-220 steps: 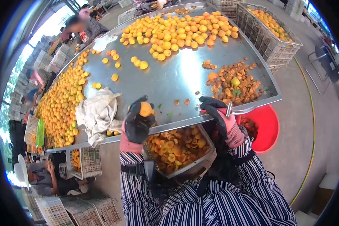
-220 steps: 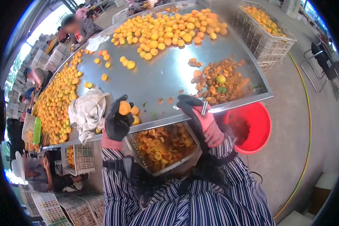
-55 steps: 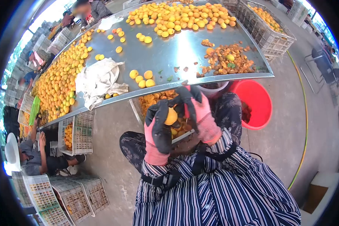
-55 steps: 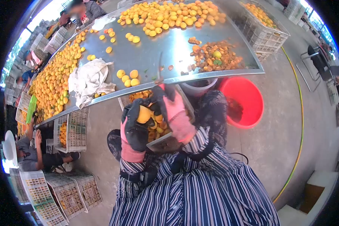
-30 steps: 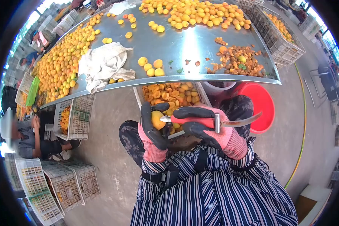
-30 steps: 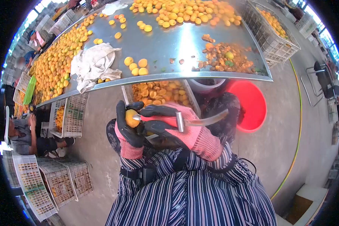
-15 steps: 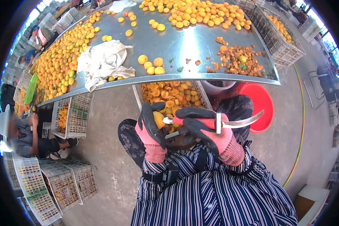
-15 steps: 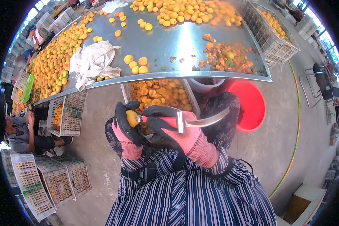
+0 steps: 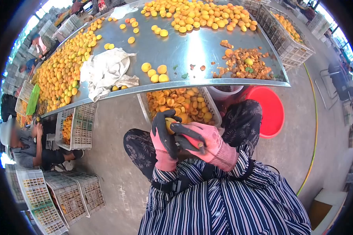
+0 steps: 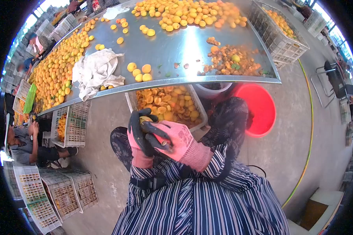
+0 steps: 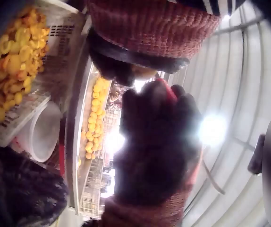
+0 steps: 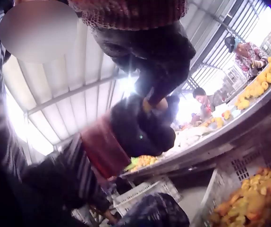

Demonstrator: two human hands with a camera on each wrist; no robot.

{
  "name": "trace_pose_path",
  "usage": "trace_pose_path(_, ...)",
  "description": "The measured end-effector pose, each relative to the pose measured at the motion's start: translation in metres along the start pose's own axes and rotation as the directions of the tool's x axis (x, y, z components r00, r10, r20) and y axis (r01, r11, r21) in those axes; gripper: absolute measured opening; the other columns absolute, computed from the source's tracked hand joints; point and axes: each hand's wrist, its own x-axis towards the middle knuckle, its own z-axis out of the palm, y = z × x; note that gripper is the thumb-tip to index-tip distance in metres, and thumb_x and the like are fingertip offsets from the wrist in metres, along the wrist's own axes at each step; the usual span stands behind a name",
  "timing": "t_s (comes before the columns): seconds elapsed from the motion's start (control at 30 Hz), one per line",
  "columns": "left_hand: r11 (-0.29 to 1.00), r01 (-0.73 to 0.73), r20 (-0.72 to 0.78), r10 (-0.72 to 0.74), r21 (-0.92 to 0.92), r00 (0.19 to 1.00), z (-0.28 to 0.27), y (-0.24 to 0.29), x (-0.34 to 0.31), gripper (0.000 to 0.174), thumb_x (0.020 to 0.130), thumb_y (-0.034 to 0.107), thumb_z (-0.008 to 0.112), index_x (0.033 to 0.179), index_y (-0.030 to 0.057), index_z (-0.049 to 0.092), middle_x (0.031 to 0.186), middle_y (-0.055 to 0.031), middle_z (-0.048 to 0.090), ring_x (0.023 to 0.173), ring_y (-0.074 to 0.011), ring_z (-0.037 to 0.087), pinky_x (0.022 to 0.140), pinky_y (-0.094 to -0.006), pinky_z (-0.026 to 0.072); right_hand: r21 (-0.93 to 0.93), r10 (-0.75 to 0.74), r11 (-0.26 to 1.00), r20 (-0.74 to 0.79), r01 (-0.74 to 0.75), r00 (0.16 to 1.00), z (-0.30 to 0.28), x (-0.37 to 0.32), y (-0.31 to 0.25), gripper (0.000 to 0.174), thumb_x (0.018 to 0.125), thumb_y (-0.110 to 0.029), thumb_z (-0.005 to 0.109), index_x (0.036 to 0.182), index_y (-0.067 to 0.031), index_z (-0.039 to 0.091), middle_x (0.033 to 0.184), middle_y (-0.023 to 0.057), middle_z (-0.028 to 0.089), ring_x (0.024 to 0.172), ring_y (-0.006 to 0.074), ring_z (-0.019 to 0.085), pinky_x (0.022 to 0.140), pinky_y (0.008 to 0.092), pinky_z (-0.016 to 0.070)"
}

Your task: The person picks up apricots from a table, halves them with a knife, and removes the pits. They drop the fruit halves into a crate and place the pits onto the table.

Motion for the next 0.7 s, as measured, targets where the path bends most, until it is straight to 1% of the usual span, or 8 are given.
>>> trace_pose_path(0.1,0.883,0.165,-0.095,-0.228,-0.440,0.969,0.018,-0.016,-0.004,0.032,0.086,0.015,0.053,0.116,0.0030,0.055,0.091,-0.0090,0.064,0.081,-0.0196,0.062,0.072,-0.0292,0.0494,-0.223,-0.058,0.972,0.070,0.073,0.996,0.004,-0.005,-0.001,0.060,0.071,-0.022,0.068,0.126,-0.0071,0.049,0.104,0.0142,0.057,0.095,0.0329,0.057,0.084,0.0407,0.0465)
trace_pose_path(0.23,0.999,0.014,-0.064,-0.016,-0.035,0.998,0.004,-0.012,0.001,0.034,0.088,0.019,0.056,0.119,0.0050,0.053,0.097,-0.0078,0.063,0.084,-0.0174,0.061,0.071,-0.0284,0.0512,-0.439,-0.096,0.887,0.135,0.147,0.986,0.012,-0.008,-0.014,0.073,0.056,-0.018,0.073,0.125,-0.0064,0.049,0.100,0.0140,0.058,0.086,0.0317,0.059,0.077,0.0405,0.0486)
trace_pose_path(0.27,0.721,0.278,-0.002,-0.361,-0.635,0.932,0.008,-0.008,0.003,0.034,0.090,0.023,0.056,0.119,0.0058,0.053,0.097,-0.0060,0.062,0.083,-0.0147,0.060,0.070,-0.0251,0.0509,-0.420,-0.114,0.895,0.114,0.152,0.987,0.018,-0.011,-0.010,0.074,0.053,-0.020,0.073,0.122,-0.0064,0.051,0.101,0.0142,0.058,0.087,0.0316,0.058,0.079,0.0407,0.0481)
trace_pose_path(0.37,0.802,0.114,-0.179,-0.265,-0.586,0.947,0.016,0.016,-0.005,0.033,0.093,0.027,0.053,0.118,0.0043,0.054,0.093,-0.0044,0.061,0.080,-0.0118,0.059,0.068,-0.0234,0.0509,-0.397,-0.106,0.906,0.125,0.148,0.986,0.013,-0.012,-0.010,0.073,0.053,-0.020,0.074,0.122,-0.0065,0.051,0.101,0.0140,0.057,0.087,0.0312,0.058,0.079,0.0405,0.0481)
trace_pose_path(0.4,0.472,0.229,-0.064,-0.527,-0.851,0.848,0.015,0.010,-0.003,0.036,0.094,0.030,0.051,0.118,0.0024,0.054,0.091,-0.0033,0.060,0.076,-0.0112,0.058,0.067,-0.0237,0.0511,-0.383,-0.109,0.912,0.118,0.147,0.987,0.014,-0.015,-0.009,0.072,0.053,-0.021,0.074,0.120,-0.0067,0.052,0.101,0.0135,0.057,0.088,0.0307,0.058,0.080,0.0402,0.0480)
trace_pose_path(0.5,0.336,0.270,0.053,-0.535,-0.902,0.843,0.011,0.003,-0.005,0.039,0.095,0.032,0.049,0.118,0.0011,0.053,0.091,-0.0030,0.060,0.077,-0.0101,0.058,0.068,-0.0233,0.0509,-0.380,-0.107,0.912,0.150,0.157,0.983,0.013,-0.015,-0.009,0.071,0.054,-0.021,0.074,0.120,-0.0072,0.052,0.102,0.0129,0.057,0.088,0.0296,0.058,0.080,0.0398,0.0480)
trace_pose_path(0.63,0.435,0.259,0.084,-0.381,-0.862,0.921,0.009,-0.029,-0.015,0.045,0.094,0.017,0.051,0.135,0.0032,0.040,0.119,-0.0092,0.056,0.100,-0.0146,0.055,0.082,-0.0261,0.0493,-0.401,-0.042,0.908,0.204,0.123,0.978,0.012,-0.014,-0.016,0.070,0.055,-0.021,0.073,0.120,-0.0072,0.052,0.101,0.0121,0.057,0.089,0.0288,0.058,0.080,0.0391,0.0477)
trace_pose_path(0.7,0.810,0.241,-0.038,-0.308,-0.535,0.951,0.009,-0.041,-0.014,0.041,0.094,0.012,0.048,0.134,0.0026,0.042,0.118,-0.0092,0.057,0.100,-0.0154,0.055,0.085,-0.0275,0.0477,-0.431,0.015,0.899,0.221,0.084,0.975,0.020,-0.018,-0.015,0.068,0.055,-0.021,0.073,0.119,-0.0070,0.053,0.100,0.0116,0.056,0.090,0.0284,0.057,0.081,0.0386,0.0475)
